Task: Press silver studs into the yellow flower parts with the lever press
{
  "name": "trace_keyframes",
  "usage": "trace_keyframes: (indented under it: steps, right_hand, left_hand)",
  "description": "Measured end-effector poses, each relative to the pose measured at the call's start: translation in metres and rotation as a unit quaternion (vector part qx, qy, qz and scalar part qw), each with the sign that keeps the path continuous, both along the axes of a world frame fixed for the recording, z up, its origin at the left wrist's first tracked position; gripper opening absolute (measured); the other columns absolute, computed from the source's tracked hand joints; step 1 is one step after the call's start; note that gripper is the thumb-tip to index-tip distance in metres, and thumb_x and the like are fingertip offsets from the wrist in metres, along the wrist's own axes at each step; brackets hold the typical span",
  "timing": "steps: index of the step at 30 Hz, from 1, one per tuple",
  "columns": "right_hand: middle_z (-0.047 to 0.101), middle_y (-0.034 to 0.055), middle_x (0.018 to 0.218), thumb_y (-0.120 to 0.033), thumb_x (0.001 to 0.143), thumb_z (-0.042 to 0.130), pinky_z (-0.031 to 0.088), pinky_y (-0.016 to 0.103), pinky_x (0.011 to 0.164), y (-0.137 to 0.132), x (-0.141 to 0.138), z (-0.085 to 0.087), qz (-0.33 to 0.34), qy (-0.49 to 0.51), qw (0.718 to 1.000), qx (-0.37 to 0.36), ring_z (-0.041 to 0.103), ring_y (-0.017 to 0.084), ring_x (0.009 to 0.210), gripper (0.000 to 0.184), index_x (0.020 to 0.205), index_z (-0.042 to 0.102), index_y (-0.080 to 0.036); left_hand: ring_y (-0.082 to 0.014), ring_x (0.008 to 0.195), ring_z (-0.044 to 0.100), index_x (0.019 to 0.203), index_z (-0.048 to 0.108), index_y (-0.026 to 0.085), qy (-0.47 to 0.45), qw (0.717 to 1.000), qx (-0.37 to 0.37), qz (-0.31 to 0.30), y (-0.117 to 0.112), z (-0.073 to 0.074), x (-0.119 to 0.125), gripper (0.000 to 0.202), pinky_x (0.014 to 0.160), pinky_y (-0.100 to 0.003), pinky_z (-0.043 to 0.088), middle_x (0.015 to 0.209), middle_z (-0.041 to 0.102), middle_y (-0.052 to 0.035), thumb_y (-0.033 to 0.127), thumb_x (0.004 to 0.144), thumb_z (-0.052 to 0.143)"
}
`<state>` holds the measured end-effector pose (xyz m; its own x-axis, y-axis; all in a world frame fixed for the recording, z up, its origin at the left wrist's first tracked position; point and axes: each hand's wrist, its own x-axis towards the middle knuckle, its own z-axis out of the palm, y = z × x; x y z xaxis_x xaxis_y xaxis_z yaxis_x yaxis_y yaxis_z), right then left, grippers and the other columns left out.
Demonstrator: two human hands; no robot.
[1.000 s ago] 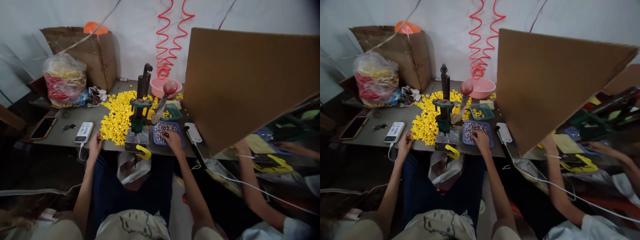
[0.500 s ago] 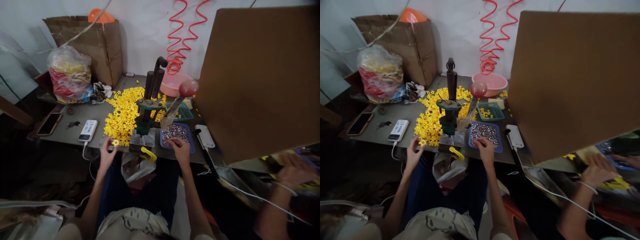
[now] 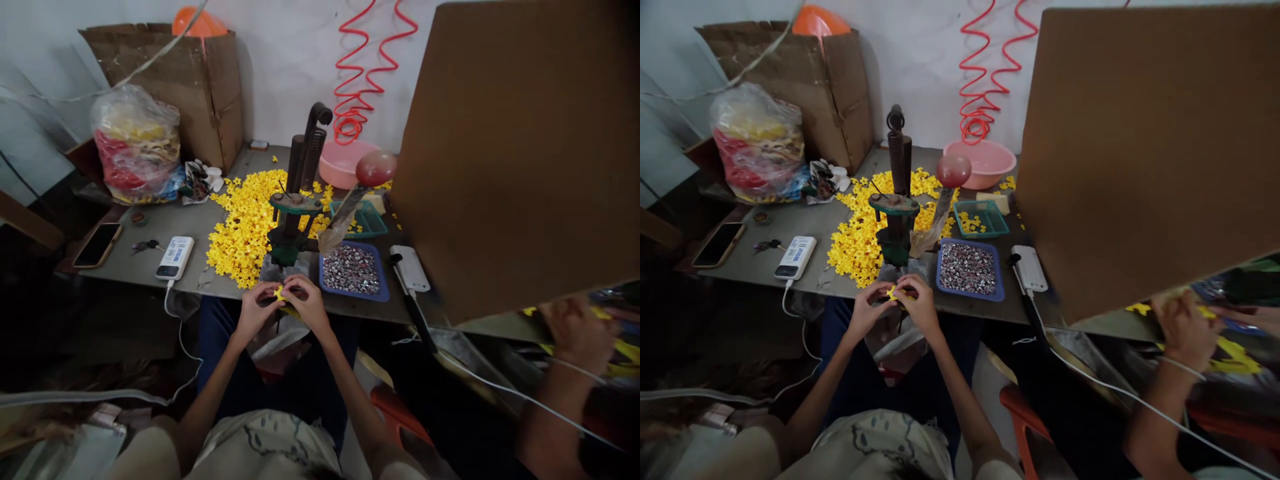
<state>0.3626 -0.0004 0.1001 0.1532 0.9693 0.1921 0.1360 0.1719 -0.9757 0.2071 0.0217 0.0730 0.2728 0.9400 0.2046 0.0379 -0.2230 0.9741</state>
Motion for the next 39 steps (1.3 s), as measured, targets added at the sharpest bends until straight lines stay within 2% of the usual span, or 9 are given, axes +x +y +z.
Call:
trace_keyframes:
  steps: [7,11,14,19,23,27,30,35,39]
  right_hand:
    - [0.066,0.0078,0.104,-0.037,0.083,0.063,0.053,0.03,0.075,-0.005,0.005,0.005,0.005,-0.042,0.999,0.017,0.063,0.021,0.1,0.018,0.082,0.072,-0.022]
    - [0.067,0.0093,0.105,-0.045,0.088,0.051,0.051,0.032,0.076,0.013,0.047,0.016,-0.192,0.012,0.981,0.038,0.063,0.02,0.092,0.032,0.097,0.067,-0.019]
    - [0.063,0.0113,0.113,-0.05,0.087,0.047,0.05,0.031,0.077,0.04,0.08,0.049,-0.303,0.066,0.946,0.091,0.063,0.018,0.089,0.043,0.111,0.058,-0.016]
    - [0.06,0.0127,0.116,-0.054,0.093,0.029,0.047,0.027,0.076,0.077,0.091,0.154,-0.141,0.175,0.962,0.152,0.062,0.012,0.091,0.052,0.12,0.049,-0.014]
    - [0.058,-0.0003,0.072,-0.073,0.084,0.042,0.041,0.025,0.054,0.079,0.061,0.216,0.105,0.194,0.955,0.197,0.054,0.011,0.057,0.057,0.096,0.062,-0.02]
    - [0.037,-0.004,0.047,-0.047,0.087,0.058,0.019,0.026,0.039,0.043,0.026,0.198,0.05,0.19,0.917,0.347,0.029,0.009,0.038,0.039,0.058,0.052,-0.023]
    - [0.044,-0.0032,0.047,-0.034,0.092,0.05,0.031,0.027,0.046,0.001,0.009,0.159,0.045,0.112,0.894,0.432,0.038,0.01,0.04,0.035,0.06,0.054,-0.02]
    - [0.047,-0.0016,0.049,-0.047,0.092,0.048,0.041,0.03,0.052,-0.011,0.008,0.148,-0.009,0.125,0.905,0.406,0.049,0.014,0.046,0.038,0.066,0.057,-0.022]
    - [0.067,0.003,0.086,-0.06,0.09,0.045,0.052,0.035,0.075,0.02,0.051,0.141,-0.096,0.1,0.949,0.285,0.064,0.019,0.078,0.037,0.097,0.061,-0.027]
  left_hand:
    - [-0.0226,0.094,0.066,0.101,0.07,0.021,0.055,0.997,0.036,0.027,0.0,-0.005,-0.004,0.037,0.087,-0.037,0.053,0.099,0.07,-0.0077,0.046,0.076,0.077]
    - [-0.0283,0.108,0.055,0.099,0.076,0.028,0.204,0.963,0.126,0.122,0.011,-0.009,-0.012,0.029,0.098,-0.045,0.041,0.109,0.064,-0.0078,0.043,0.075,0.08]
    - [-0.0317,0.112,0.05,0.101,0.077,0.032,0.275,0.939,0.127,0.161,0.024,-0.018,-0.01,0.027,0.096,-0.047,0.037,0.114,0.061,-0.0082,0.04,0.075,0.08]
    - [-0.0326,0.112,0.047,0.103,0.077,0.032,0.318,0.926,0.113,0.172,0.043,-0.024,0.003,0.032,0.09,-0.044,0.033,0.117,0.06,-0.0082,0.04,0.072,0.083]
    - [-0.0297,0.113,0.047,0.105,0.075,0.032,0.353,0.914,0.113,0.162,0.051,-0.018,0.011,0.032,0.09,-0.042,0.033,0.118,0.06,-0.0063,0.043,0.075,0.08]
    - [-0.0299,0.113,0.047,0.099,0.077,0.031,0.37,0.908,0.1,0.169,0.053,-0.016,0.016,0.028,0.09,-0.042,0.032,0.117,0.061,-0.0063,0.042,0.074,0.081]
    - [-0.0314,0.114,0.047,0.097,0.077,0.03,0.368,0.909,0.104,0.165,0.056,-0.016,0.019,0.026,0.091,-0.044,0.033,0.116,0.062,-0.0073,0.044,0.075,0.08]
    - [-0.0317,0.112,0.048,0.095,0.077,0.026,0.356,0.912,0.125,0.161,0.058,-0.005,0.012,0.027,0.092,-0.044,0.036,0.113,0.062,-0.0087,0.041,0.073,0.081]
    - [-0.0261,0.106,0.055,0.101,0.074,0.024,0.303,0.942,0.13,0.055,0.03,-0.007,-0.021,0.03,0.092,-0.038,0.044,0.108,0.061,-0.0077,0.037,0.075,0.081]
